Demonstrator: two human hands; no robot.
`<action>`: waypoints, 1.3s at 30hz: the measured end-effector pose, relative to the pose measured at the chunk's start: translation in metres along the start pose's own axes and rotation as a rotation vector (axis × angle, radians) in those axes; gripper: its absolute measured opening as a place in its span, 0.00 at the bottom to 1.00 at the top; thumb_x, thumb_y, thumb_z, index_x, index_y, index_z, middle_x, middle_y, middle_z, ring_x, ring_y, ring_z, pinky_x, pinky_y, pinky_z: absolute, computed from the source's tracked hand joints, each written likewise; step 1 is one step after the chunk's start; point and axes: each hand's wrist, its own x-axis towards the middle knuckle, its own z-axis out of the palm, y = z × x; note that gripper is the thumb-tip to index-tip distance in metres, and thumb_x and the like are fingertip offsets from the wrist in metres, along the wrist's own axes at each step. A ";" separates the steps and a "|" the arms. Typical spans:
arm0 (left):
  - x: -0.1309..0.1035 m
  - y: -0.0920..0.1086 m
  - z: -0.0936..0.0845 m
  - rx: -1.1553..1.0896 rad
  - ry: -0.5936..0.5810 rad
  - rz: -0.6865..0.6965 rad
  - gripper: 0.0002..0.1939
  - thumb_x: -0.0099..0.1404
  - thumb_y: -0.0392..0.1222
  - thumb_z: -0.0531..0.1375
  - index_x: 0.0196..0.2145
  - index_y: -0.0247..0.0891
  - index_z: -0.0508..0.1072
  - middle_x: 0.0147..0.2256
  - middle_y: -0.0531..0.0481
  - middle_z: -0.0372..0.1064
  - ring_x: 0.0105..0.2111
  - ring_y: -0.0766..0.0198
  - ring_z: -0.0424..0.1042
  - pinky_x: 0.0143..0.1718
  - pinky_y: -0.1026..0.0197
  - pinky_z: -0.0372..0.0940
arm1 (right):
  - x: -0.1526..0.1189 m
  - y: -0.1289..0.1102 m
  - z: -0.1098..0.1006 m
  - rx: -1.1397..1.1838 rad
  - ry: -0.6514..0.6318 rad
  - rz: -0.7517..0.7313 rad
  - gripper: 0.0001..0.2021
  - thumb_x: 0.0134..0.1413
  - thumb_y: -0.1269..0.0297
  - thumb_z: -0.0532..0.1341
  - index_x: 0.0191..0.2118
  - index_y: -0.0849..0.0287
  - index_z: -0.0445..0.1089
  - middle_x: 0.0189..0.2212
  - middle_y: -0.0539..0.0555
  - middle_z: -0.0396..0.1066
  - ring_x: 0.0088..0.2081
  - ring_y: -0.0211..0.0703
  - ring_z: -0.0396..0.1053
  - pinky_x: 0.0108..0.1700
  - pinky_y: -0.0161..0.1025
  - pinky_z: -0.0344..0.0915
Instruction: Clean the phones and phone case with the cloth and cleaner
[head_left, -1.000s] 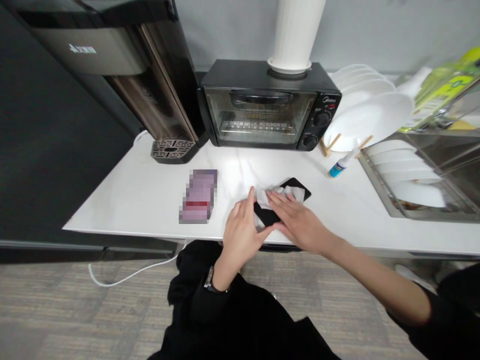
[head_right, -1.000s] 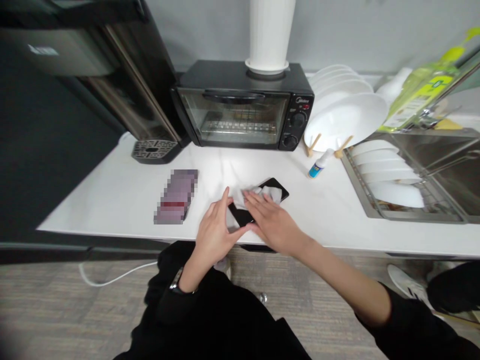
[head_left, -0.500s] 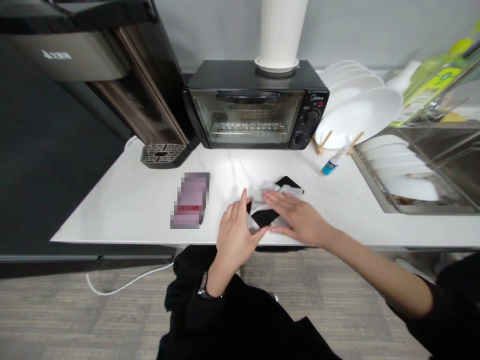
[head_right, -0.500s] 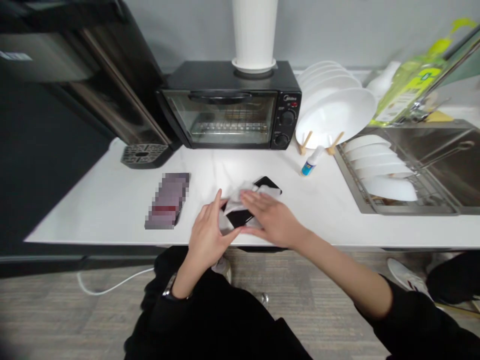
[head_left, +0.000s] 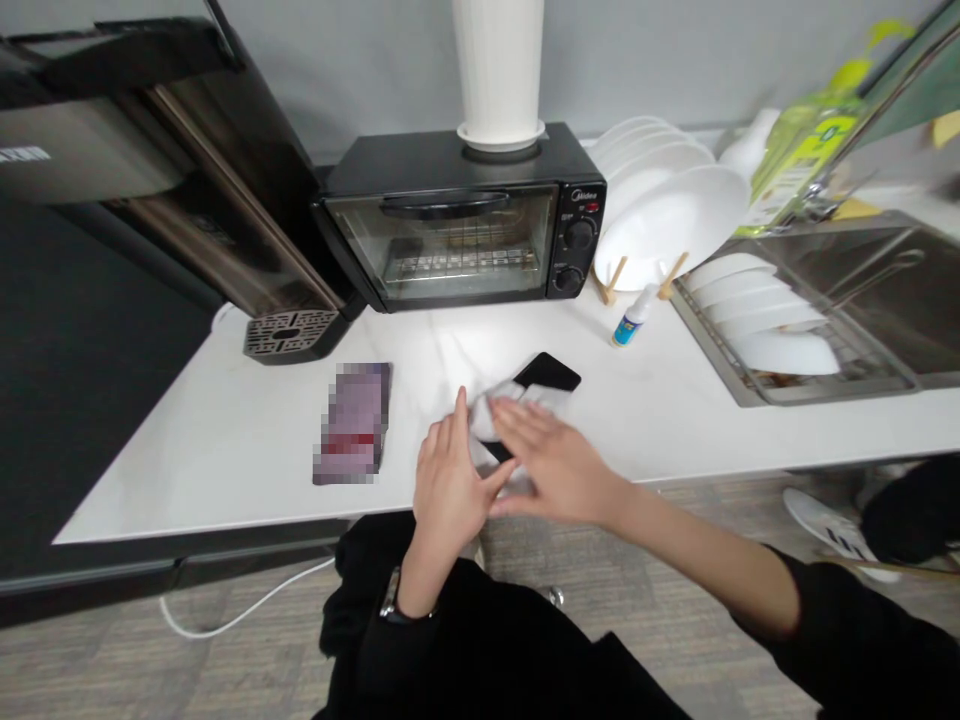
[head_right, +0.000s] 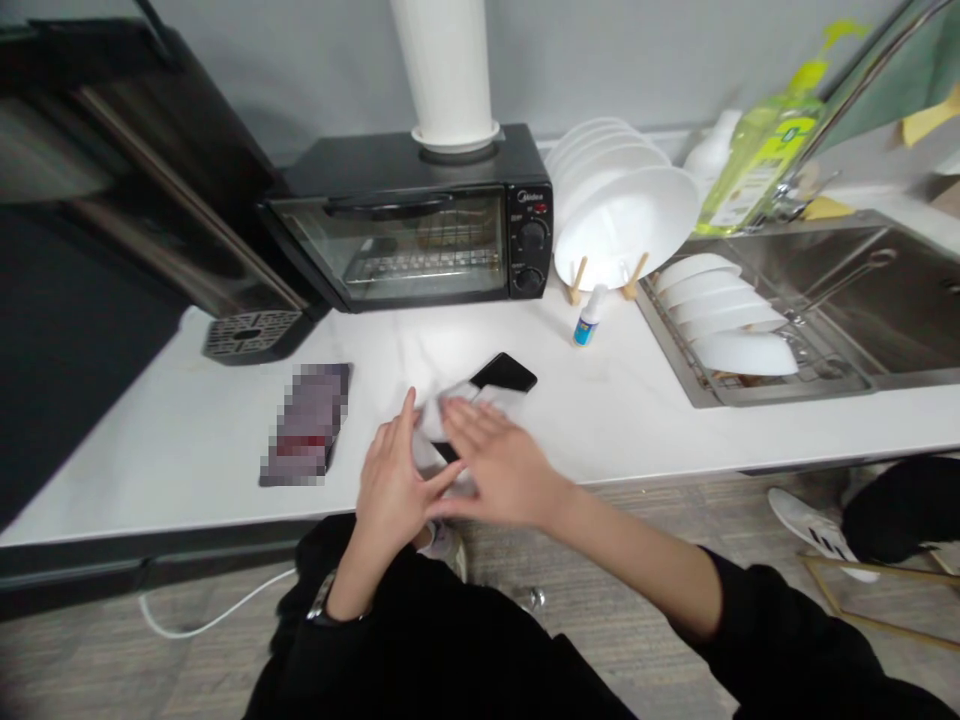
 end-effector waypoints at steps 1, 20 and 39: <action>0.000 0.000 0.000 0.008 -0.003 -0.002 0.52 0.65 0.47 0.67 0.75 0.41 0.39 0.56 0.38 0.70 0.54 0.43 0.69 0.57 0.39 0.66 | 0.001 -0.004 0.002 0.041 -0.037 -0.074 0.53 0.59 0.26 0.52 0.73 0.69 0.52 0.72 0.68 0.53 0.74 0.57 0.50 0.76 0.56 0.50; 0.000 0.003 0.003 0.029 0.044 0.017 0.51 0.67 0.48 0.65 0.75 0.40 0.37 0.56 0.39 0.69 0.53 0.43 0.69 0.55 0.40 0.66 | 0.004 0.005 -0.002 0.001 0.023 0.018 0.48 0.62 0.30 0.52 0.72 0.69 0.56 0.70 0.69 0.58 0.73 0.61 0.54 0.74 0.62 0.52; 0.000 0.004 0.002 -0.033 0.021 0.021 0.53 0.68 0.47 0.63 0.76 0.41 0.31 0.67 0.35 0.58 0.60 0.40 0.64 0.61 0.38 0.63 | 0.013 -0.005 0.000 -0.020 -0.009 0.045 0.45 0.65 0.35 0.54 0.72 0.70 0.55 0.72 0.70 0.53 0.74 0.59 0.51 0.75 0.59 0.49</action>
